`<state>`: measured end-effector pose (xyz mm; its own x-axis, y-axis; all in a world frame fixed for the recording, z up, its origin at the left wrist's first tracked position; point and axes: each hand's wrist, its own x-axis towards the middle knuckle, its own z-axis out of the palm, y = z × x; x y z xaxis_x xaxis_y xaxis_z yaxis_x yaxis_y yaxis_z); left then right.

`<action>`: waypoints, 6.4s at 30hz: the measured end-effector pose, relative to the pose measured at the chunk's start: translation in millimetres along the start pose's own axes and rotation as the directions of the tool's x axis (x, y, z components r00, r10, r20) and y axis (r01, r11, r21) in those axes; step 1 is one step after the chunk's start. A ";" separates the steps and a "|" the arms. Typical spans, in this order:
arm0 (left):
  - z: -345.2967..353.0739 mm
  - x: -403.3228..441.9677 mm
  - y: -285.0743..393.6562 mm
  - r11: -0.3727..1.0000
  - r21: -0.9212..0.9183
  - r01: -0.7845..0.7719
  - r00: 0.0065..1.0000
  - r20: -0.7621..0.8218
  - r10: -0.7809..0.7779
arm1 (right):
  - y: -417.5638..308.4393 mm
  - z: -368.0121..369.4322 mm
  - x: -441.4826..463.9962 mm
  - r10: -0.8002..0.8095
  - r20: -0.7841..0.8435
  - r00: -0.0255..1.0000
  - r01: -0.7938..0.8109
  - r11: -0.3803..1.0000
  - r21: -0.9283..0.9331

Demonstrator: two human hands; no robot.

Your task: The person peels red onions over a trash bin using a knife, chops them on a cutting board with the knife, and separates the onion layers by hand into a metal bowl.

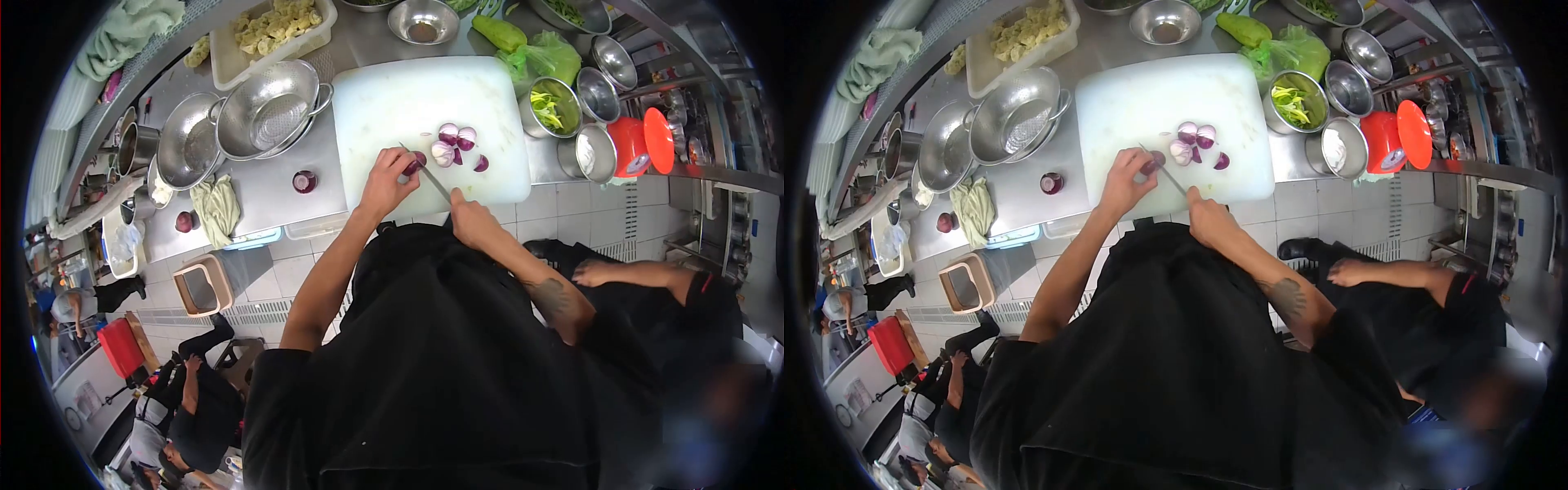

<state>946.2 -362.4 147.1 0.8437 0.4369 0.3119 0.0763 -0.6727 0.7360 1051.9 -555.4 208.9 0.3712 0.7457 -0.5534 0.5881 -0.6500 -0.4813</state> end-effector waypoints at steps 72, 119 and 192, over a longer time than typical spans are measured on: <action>-4.2 -26.1 9.7 0.986 0.154 0.061 0.998 -0.043 -0.055 | 2.1 -26.3 -28.7 -0.093 -0.009 0.996 0.093 0.994 0.050; -8.4 -37.9 -11.6 1.000 -0.026 -0.006 0.982 -0.188 0.001 | -25.9 43.3 -1.5 0.071 -0.051 0.996 -0.079 0.980 -0.181; -60.2 -38.5 6.7 0.931 0.085 0.356 0.925 -0.175 -0.338 | 24.1 -46.1 1.1 0.067 0.057 0.996 -0.081 0.952 0.295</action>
<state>882.2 -347.7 176.2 0.6615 0.7358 0.1449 0.4165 -0.5211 0.7449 1099.6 -563.5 228.1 0.3687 0.6907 -0.6221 0.3182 -0.7226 -0.6137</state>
